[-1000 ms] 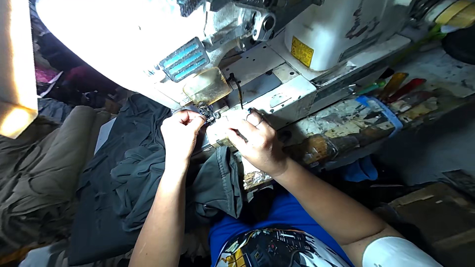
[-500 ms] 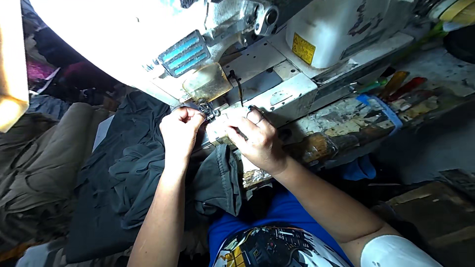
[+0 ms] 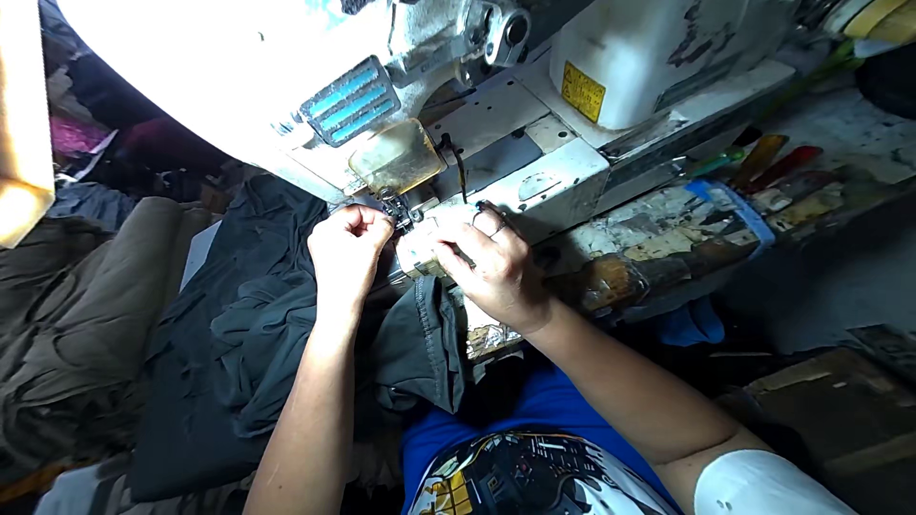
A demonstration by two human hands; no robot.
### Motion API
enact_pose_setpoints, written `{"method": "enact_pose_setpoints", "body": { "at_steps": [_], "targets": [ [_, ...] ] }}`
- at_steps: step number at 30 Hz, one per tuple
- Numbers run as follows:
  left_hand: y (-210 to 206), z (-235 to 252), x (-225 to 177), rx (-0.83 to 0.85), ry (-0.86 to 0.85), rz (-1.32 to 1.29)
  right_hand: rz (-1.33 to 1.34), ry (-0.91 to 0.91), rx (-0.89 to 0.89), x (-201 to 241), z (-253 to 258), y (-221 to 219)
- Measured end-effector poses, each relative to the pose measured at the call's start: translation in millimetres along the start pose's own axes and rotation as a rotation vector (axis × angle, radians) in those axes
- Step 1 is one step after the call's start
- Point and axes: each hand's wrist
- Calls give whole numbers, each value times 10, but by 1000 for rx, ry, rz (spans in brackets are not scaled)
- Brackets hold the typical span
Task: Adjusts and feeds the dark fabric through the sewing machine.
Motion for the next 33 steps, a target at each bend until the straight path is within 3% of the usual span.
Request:
{"method": "enact_pose_setpoints", "body": {
  "at_steps": [14,33],
  "targets": [
    [-33,-78,-60,-72,3,-31,-1,-3,-2,1,-1,-4],
    [-30,-33,-80,-37,100,-146,29,-5,10,-2,3,-2]
  ]
}}
Point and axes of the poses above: each hand's wrist, its own z-axis towards the middle knuckle, its own y-axis out of the back of the hand, x = y × z, and after that the axes turned 6 degrees about -x, right-handed
